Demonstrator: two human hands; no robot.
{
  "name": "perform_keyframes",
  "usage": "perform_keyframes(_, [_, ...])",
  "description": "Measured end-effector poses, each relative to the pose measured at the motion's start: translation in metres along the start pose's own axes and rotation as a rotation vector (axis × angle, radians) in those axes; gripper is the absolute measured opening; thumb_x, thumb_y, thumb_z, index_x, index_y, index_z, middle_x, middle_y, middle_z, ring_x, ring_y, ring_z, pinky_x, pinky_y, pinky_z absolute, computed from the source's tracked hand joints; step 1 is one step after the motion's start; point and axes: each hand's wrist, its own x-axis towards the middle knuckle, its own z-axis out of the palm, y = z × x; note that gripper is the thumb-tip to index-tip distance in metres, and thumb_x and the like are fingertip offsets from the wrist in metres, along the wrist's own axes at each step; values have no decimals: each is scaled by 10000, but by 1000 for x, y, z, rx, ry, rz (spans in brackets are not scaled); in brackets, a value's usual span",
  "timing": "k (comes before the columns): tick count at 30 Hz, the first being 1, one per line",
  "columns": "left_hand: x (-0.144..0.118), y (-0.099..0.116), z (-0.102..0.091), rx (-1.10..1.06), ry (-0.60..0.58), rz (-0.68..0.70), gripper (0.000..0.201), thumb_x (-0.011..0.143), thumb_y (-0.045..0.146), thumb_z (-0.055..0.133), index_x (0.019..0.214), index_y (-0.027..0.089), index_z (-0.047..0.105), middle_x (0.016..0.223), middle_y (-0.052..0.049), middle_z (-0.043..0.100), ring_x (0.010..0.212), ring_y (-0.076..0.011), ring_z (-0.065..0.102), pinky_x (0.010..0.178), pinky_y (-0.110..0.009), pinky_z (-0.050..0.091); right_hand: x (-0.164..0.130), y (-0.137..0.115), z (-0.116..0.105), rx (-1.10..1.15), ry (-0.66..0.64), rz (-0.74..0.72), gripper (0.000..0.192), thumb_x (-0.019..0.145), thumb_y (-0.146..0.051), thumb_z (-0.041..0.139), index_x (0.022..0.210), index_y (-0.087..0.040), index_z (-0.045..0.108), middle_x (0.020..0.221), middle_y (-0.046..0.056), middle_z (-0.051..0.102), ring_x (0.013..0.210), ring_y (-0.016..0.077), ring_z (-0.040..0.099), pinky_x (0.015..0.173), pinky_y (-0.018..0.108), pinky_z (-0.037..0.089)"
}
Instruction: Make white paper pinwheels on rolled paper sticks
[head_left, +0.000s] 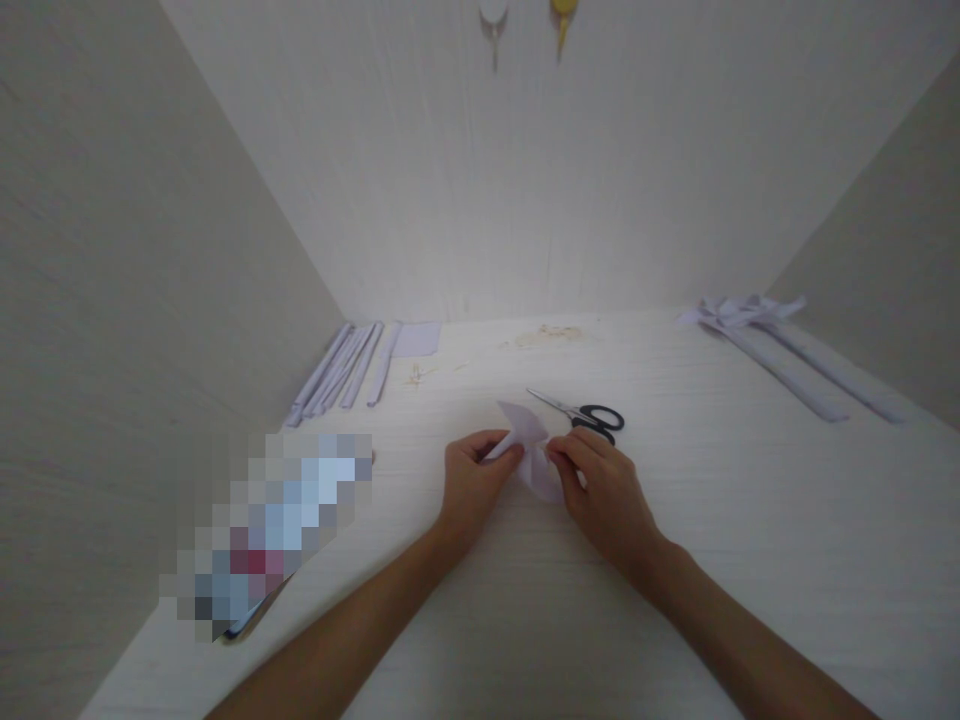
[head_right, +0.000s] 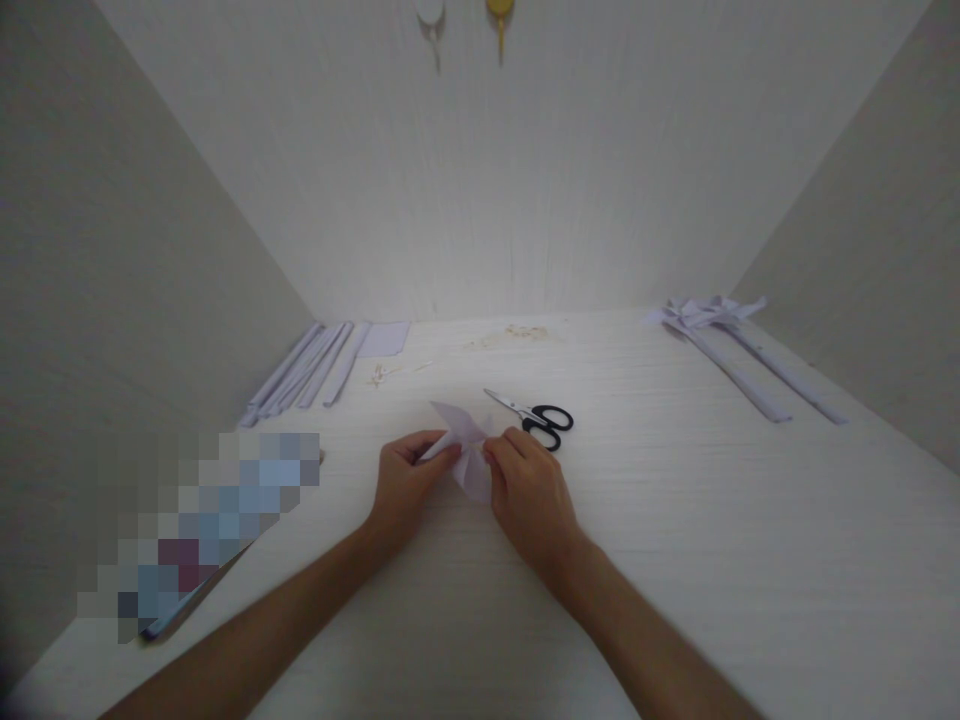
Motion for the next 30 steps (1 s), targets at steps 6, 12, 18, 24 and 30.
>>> perform_keyframes(6, [-1, 0, 0, 19, 16, 12, 127, 602, 206, 606, 693, 133, 657, 680, -21, 665, 622, -136, 588, 584, -222, 454, -1, 0, -2, -49, -24, -50, 171, 767, -80, 417, 763, -120, 583, 703, 70, 540, 674, 167, 493, 631, 277, 424])
perform_keyframes(12, [-4, 3, 1, 112, 5, 83, 120, 622, 198, 583, 688, 139, 664, 663, -16, 663, 631, -144, 592, 593, -228, 462, 0, 3, -6, -126, -53, -132, 215, 772, -58, 397, 839, -126, 590, 743, 72, 540, 714, 174, 486, 652, 282, 427])
perform_keyframes(18, [-5, 2, 1, 172, 16, 144, 131, 637, 205, 567, 692, 141, 667, 657, -13, 661, 628, -146, 591, 586, -228, 463, 1, 1, -7, -169, -57, -167, 196, 788, -77, 392, 821, -115, 582, 746, 78, 531, 715, 178, 479, 640, 284, 424])
perform_keyframes(24, [-4, 1, 2, 192, 31, 171, 115, 638, 213, 576, 677, 149, 664, 653, -4, 659, 618, -133, 585, 590, -215, 457, 1, -1, -1, -119, -30, -36, 159, 800, -147, 420, 749, -122, 569, 694, 62, 517, 644, 162, 491, 609, 278, 424])
perform_keyframes(30, [-3, 1, 2, 187, 50, 158, 124, 630, 233, 591, 676, 140, 659, 657, -10, 657, 625, -134, 581, 602, -221, 456, 1, 0, 3, -100, 1, -47, 151, 790, -127, 432, 734, -113, 571, 688, 68, 534, 657, 168, 503, 616, 276, 428])
